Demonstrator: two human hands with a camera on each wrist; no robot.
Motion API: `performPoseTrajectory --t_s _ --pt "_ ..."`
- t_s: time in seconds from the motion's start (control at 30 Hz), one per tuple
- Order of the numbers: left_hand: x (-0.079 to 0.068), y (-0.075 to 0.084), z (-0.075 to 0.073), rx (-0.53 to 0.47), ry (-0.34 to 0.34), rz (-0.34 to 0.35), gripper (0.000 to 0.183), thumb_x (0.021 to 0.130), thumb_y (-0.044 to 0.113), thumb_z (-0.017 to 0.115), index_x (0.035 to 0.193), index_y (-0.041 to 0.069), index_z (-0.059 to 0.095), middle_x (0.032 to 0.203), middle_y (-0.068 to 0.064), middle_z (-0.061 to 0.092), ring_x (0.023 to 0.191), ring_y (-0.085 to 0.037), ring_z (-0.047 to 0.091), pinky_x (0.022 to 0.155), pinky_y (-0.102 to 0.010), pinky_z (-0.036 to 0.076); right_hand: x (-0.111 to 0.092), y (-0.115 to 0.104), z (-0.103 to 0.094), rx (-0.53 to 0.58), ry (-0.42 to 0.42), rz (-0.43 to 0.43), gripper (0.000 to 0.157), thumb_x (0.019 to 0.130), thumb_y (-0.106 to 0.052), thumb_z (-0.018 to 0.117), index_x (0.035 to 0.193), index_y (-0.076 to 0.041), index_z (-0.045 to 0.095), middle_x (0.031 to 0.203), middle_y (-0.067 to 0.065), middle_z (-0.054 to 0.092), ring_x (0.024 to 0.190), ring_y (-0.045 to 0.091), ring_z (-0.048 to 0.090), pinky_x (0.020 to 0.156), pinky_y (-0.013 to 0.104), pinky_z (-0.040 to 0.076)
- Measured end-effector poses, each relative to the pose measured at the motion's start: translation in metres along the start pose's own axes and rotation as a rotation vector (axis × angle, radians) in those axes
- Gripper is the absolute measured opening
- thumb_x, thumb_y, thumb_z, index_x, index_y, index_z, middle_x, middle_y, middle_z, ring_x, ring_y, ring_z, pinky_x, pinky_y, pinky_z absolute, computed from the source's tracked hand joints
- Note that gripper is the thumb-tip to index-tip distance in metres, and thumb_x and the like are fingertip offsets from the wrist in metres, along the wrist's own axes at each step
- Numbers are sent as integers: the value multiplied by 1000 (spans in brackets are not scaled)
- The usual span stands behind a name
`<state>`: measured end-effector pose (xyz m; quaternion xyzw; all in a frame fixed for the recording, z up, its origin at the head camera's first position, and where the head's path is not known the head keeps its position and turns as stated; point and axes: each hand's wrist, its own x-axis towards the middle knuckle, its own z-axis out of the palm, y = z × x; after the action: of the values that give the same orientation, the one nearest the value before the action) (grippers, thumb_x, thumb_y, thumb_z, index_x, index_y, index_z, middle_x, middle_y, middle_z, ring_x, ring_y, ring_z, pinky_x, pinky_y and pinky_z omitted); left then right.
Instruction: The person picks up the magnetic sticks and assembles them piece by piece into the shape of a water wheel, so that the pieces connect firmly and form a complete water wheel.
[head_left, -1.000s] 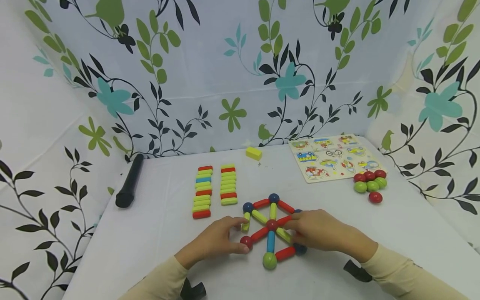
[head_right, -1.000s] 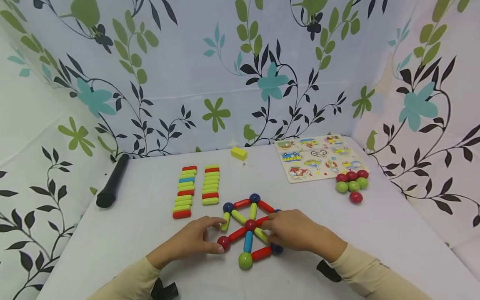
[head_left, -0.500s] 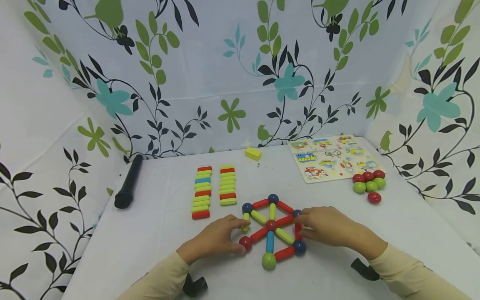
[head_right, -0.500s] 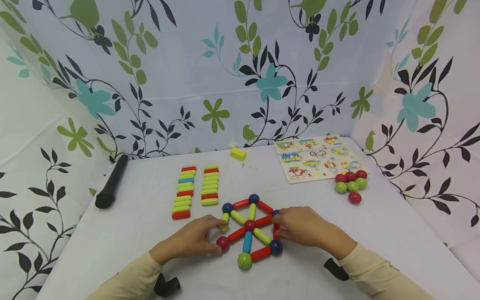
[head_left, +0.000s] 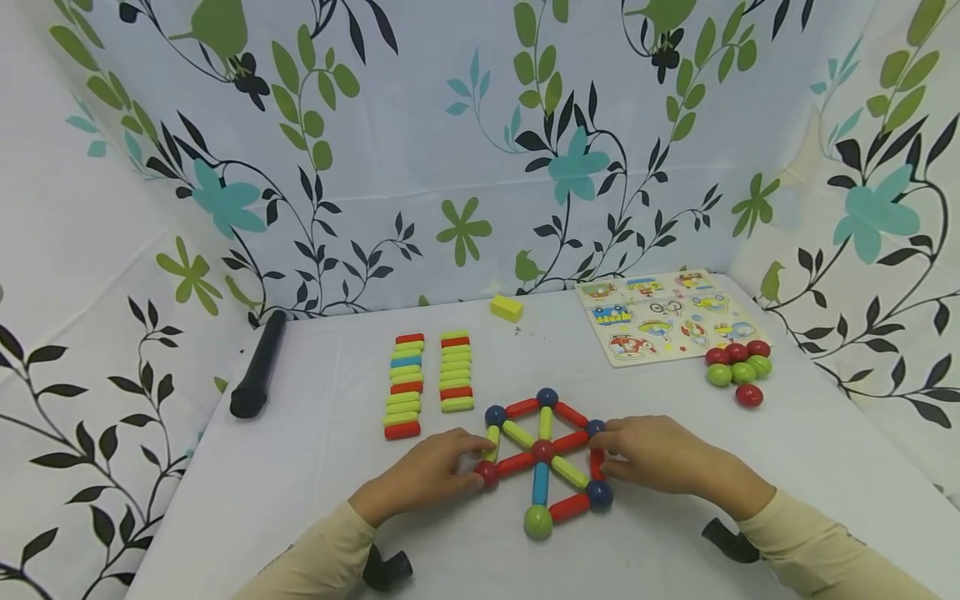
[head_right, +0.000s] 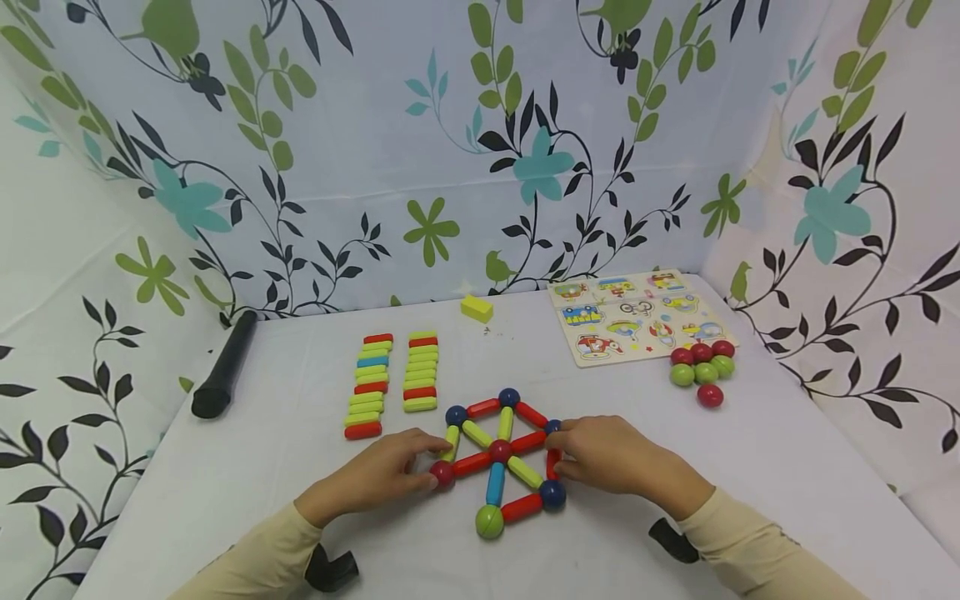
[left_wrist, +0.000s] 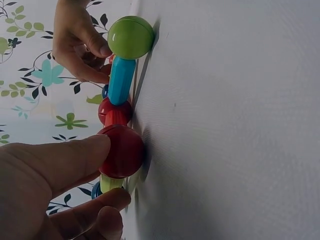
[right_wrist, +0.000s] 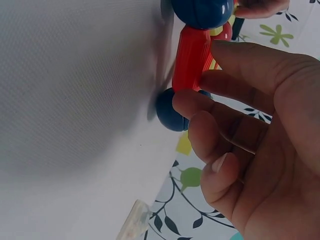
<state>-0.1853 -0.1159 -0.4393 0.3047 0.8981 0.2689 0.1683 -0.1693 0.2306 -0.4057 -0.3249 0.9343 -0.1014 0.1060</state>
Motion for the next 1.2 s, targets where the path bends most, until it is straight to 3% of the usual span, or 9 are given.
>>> performPoseTrajectory --t_s 0.17,0.3,0.47,0.57,0.67,0.9,1.2 --pt "-1 0 -2 8 0 17 48 91 25 78 137 19 64 119 5 67 109 -11 61 94 -32 54 -2 0 1 1 6 -9 27 89 -28 79 113 -18 75 90 -16 64 78 0 57 72 25 55" --pt "-3 2 -6 23 24 -8 48 91 27 78 136 19 65 119 3 68 109 -14 62 93 -35 55 -2 1 1 2 7 -7 28 89 -29 79 114 -18 75 91 -16 64 79 0 58 73 26 56" --pt "1 0 -14 146 181 -63 38 91 26 78 127 17 70 115 1 71 108 -18 66 91 -40 57 -3 1 0 -5 3 0 29 89 -30 79 116 -18 74 92 -16 64 80 0 58 74 27 56" --pt "13 -5 -21 267 306 -94 33 89 23 80 121 16 73 112 -2 72 106 -21 66 89 -40 57 -3 1 -2 -9 1 8 30 89 -30 79 116 -18 74 92 -16 64 80 1 58 75 28 57" --pt "26 -12 -26 379 367 -121 31 88 21 81 117 14 75 107 -4 70 101 -23 65 85 -37 58 -3 0 -1 -2 -1 4 30 89 -30 79 116 -18 74 92 -16 64 80 1 58 74 28 56" --pt "41 -26 -23 469 316 -168 24 89 21 80 111 13 76 87 -1 65 79 -17 58 72 -27 54 -2 -3 0 9 1 -1 28 90 -30 78 116 -19 74 92 -17 63 81 1 58 75 28 56" --pt "38 -23 -20 486 304 -143 25 86 22 83 108 14 75 91 -1 68 84 -18 63 76 -28 57 -4 -3 0 15 -1 6 29 90 -29 78 116 -18 74 92 -16 64 80 0 58 75 27 56"
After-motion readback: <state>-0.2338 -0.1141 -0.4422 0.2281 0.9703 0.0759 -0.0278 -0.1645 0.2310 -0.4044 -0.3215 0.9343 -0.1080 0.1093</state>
